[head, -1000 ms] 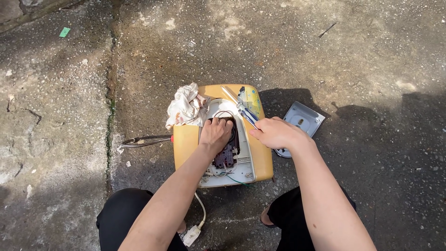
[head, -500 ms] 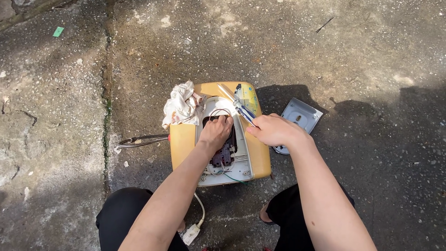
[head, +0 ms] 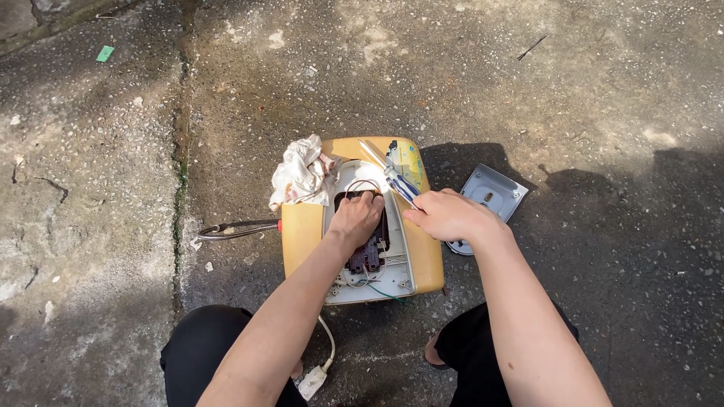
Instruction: Repairing the internal wiring and components of an electric iron on a concrete floor.
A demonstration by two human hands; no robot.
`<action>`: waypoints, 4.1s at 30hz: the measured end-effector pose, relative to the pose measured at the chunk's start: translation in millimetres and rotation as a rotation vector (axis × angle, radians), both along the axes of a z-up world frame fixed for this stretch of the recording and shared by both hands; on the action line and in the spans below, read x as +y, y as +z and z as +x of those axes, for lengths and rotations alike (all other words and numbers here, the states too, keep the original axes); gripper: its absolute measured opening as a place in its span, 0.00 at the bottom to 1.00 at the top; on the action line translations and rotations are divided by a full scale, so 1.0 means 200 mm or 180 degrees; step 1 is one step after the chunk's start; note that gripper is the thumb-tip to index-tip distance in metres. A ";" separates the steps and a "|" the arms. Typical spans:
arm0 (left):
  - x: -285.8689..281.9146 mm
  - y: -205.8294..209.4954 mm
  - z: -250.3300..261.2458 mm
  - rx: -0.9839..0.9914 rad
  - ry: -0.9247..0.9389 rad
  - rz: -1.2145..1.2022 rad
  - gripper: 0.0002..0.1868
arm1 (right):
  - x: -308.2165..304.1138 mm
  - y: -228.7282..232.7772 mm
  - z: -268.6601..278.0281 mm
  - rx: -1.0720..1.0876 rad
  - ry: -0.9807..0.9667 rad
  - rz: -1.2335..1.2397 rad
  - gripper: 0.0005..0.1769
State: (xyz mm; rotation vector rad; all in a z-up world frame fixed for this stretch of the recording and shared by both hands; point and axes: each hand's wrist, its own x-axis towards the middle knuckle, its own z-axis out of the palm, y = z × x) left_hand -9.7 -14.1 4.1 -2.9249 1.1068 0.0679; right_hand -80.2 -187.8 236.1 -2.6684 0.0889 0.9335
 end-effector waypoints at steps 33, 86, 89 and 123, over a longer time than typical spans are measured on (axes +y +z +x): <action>0.44 0.74 -0.04 0.1154 0.0903 -0.2168 0.07 | 0.41 -0.27 0.18 -0.0806 0.0251 0.0867 0.12; 0.18 0.59 0.01 0.0975 0.0032 -0.0545 0.10 | 0.24 -1.03 0.38 -0.1053 -0.0355 0.0967 0.10; 0.16 0.57 0.04 0.1038 0.0051 -0.0492 0.10 | 0.21 -1.03 0.38 -0.1076 -0.0349 0.0978 0.10; 0.18 0.62 0.07 0.0961 -0.0561 -0.0293 0.10 | 0.21 -1.08 0.41 -0.1106 -0.0707 0.0863 0.11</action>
